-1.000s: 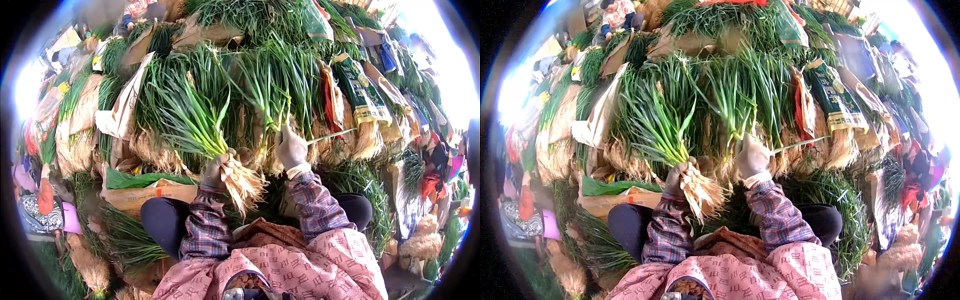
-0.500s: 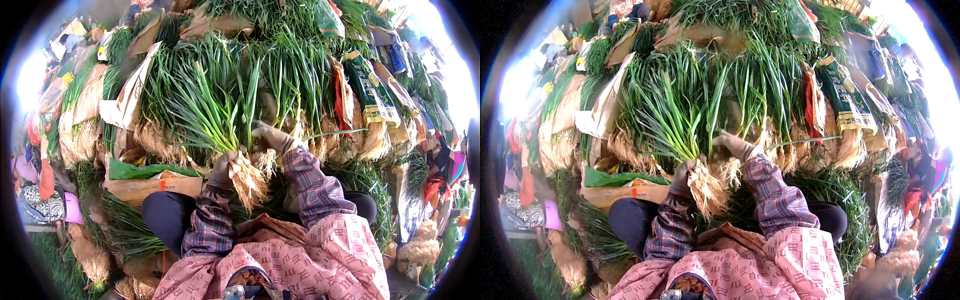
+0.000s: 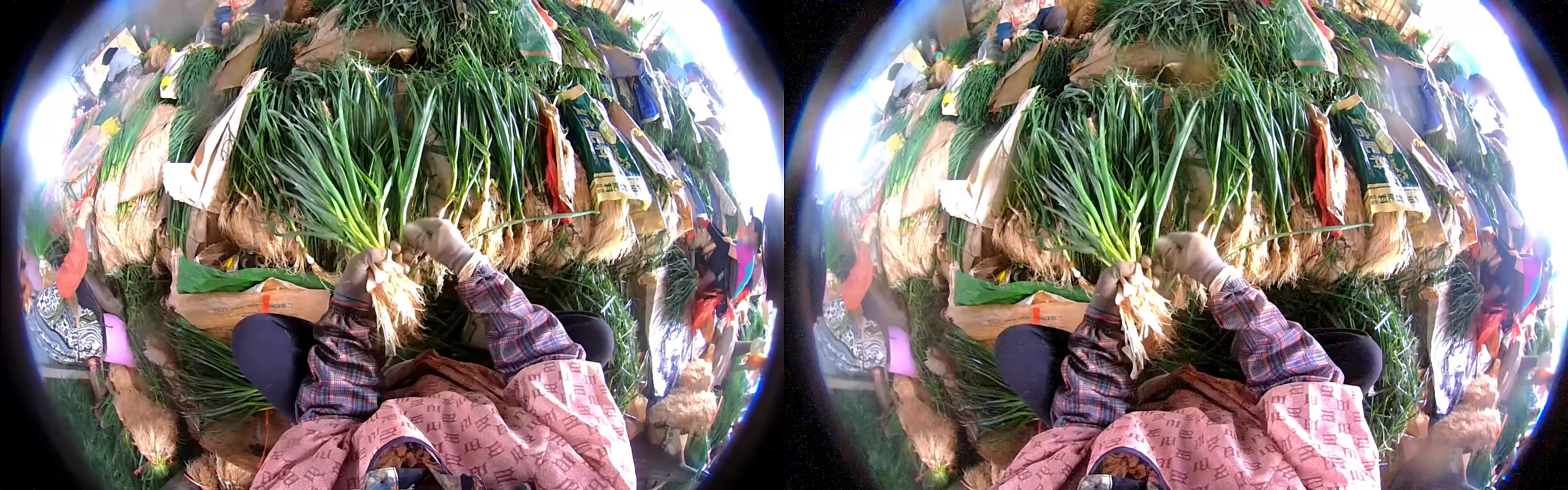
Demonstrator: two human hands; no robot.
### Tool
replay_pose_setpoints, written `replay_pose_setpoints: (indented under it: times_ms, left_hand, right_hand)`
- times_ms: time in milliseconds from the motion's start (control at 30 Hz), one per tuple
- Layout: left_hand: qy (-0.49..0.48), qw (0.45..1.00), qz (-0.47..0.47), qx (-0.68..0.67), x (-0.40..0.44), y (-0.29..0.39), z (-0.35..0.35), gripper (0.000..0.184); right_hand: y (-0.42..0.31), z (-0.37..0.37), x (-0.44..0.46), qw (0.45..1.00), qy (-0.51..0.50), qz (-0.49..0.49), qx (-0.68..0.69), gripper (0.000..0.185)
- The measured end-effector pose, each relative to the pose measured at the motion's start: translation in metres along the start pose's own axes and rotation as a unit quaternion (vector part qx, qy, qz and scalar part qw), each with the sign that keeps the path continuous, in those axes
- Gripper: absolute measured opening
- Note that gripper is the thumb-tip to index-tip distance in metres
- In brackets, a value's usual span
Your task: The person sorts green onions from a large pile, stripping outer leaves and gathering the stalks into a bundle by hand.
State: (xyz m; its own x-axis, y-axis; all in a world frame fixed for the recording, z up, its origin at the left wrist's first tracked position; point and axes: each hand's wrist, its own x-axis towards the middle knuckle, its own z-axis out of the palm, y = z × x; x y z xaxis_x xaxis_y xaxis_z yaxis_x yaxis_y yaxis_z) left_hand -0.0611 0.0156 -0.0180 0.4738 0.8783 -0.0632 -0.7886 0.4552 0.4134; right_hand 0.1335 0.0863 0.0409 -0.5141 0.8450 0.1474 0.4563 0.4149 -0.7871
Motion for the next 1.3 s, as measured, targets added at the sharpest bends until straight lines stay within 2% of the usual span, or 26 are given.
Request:
replay_pose_setpoints:
  times_ms: [33, 100, 167, 200, 267, 300, 333, 367, 400, 433, 467, 500, 533, 600, 667, 700, 733, 800, 867, 933, 967, 1067, 1133, 1200, 1267, 1300]
  left_hand:
    - [0.009, 1.0, -0.024, -0.002, 0.0, 0.004, 0.02, 0.03]
    - [0.007, 1.0, -0.002, 0.011, -0.004, 0.006, 0.039, 0.025]
    - [-0.03, 0.997, 0.04, 0.066, -0.002, 0.008, 0.039, 0.026]
    - [-0.053, 0.998, 0.018, -0.028, 0.002, 0.007, 0.046, 0.029]
    - [-0.02, 0.996, 0.052, -0.063, 0.002, 0.003, 0.061, 0.036]
    - [-0.021, 1.0, 0.007, -0.014, 0.01, 0.004, 0.028, 0.038]
    - [-0.02, 0.998, -0.038, 0.035, 0.018, 0.006, -0.004, 0.039]
    - [0.046, 0.997, 0.043, 0.038, 0.02, -0.003, 0.016, 0.043]
    - [0.038, 0.997, -0.012, 0.068, 0.023, -0.002, 0.008, 0.03]
    - [0.083, 0.992, 0.017, 0.094, 0.021, -0.005, 0.009, 0.016]
    - [0.127, 0.983, 0.048, 0.119, 0.02, -0.01, 0.01, 0.016]
    - [0.056, 0.99, 0.095, 0.084, 0.024, -0.015, 0.001, 0.021]
    - [0.088, 0.973, 0.115, 0.18, 0.02, -0.014, 0.014, 0.023]
    - [0.154, 0.974, 0.09, 0.137, 0.019, -0.01, 0.036, 0.022]
    - [0.138, 0.972, 0.076, 0.172, 0.022, -0.011, 0.033, 0.024]
    - [0.06, 0.988, 0.089, 0.112, 0.026, -0.016, 0.002, 0.021]
    - [0.106, 0.983, 0.075, 0.13, 0.024, -0.014, 0.013, 0.021]
    - [0.067, 0.984, 0.078, 0.144, 0.022, -0.015, 0.003, 0.024]
    - [0.058, 0.987, 0.08, 0.126, 0.021, -0.006, 0.027, 0.034]
    - [0.017, 0.99, 0.091, 0.105, 0.021, 0.001, 0.04, 0.048]
    - [0.014, 0.991, 0.088, 0.1, 0.021, 0.002, 0.037, 0.051]
    - [0.07, 0.989, 0.097, 0.084, 0.015, 0.004, 0.036, 0.045]
    - [0.101, 0.987, 0.084, 0.098, 0.014, 0.005, 0.028, 0.04]
    - [0.047, 0.995, -0.005, 0.091, 0.012, 0.01, 0.026, 0.021]
    - [0.16, 0.981, 0.012, 0.105, 0.009, -0.005, 0.041, 0.018]
    - [0.146, 0.986, 0.036, 0.077, 0.011, -0.011, 0.04, 0.017]
  right_hand:
    - [0.005, -0.014, 0.005, 0.998, 0.007, 0.057, -0.013, 0.038]
    - [0.011, -0.052, 0.01, 0.962, -0.126, 0.232, 0.066, 0.04]
    - [-0.009, -0.072, 0.01, 0.918, -0.222, 0.298, 0.139, 0.042]
    - [-0.021, -0.077, 0.007, 0.913, -0.231, 0.313, 0.122, 0.043]
    - [-0.026, -0.073, 0.016, 0.941, -0.132, 0.298, -0.088, 0.056]
    - [-0.029, -0.071, 0.02, 0.931, -0.081, 0.303, -0.187, 0.063]
    - [-0.033, -0.073, 0.031, 0.904, 0.003, 0.323, -0.282, 0.06]
    - [-0.026, -0.074, 0.041, 0.888, 0.036, 0.34, -0.307, 0.055]
    - [-0.009, -0.071, 0.053, 0.871, 0.068, 0.357, -0.33, 0.05]
    - [0.003, -0.073, 0.064, 0.861, 0.016, 0.36, -0.358, 0.053]
    - [0.016, -0.071, 0.069, 0.864, 0.016, 0.349, -0.362, 0.044]
    - [0.011, -0.072, 0.069, 0.883, -0.001, 0.347, -0.315, 0.039]
    - [-0.002, -0.075, 0.064, 0.899, -0.02, 0.346, -0.269, 0.035]
    - [-0.009, -0.067, 0.046, 0.948, 0.048, 0.234, -0.208, 0.025]
    - [0.0, -0.056, 0.039, 0.954, 0.013, 0.299, -0.014, 0.024]
    - [0.0, -0.053, 0.037, 0.954, 0.012, 0.295, -0.055, 0.026]
    - [-0.011, -0.056, 0.036, 0.951, 0.038, 0.298, -0.075, 0.032]
    - [-0.031, -0.065, 0.045, 0.923, 0.093, 0.349, -0.133, 0.044]
    - [-0.021, -0.061, 0.054, 0.888, 0.019, 0.402, -0.224, 0.057]
    - [0.023, -0.049, 0.066, 0.848, -0.087, 0.389, -0.349, 0.058]
    - [0.031, -0.046, 0.068, 0.843, -0.08, 0.369, -0.383, 0.047]
    - [-0.006, -0.061, 0.049, 0.952, -0.018, 0.278, -0.128, 0.033]
    - [-0.006, -0.048, 0.044, 0.949, -0.031, 0.311, 0.038, 0.025]
    - [-0.014, -0.04, 0.038, 0.935, -0.078, 0.286, 0.196, 0.038]
    - [-0.001, -0.016, 0.034, 0.939, -0.049, 0.281, 0.193, 0.065]
    - [0.0, -0.011, 0.032, 0.966, -0.041, 0.247, 0.06, 0.063]
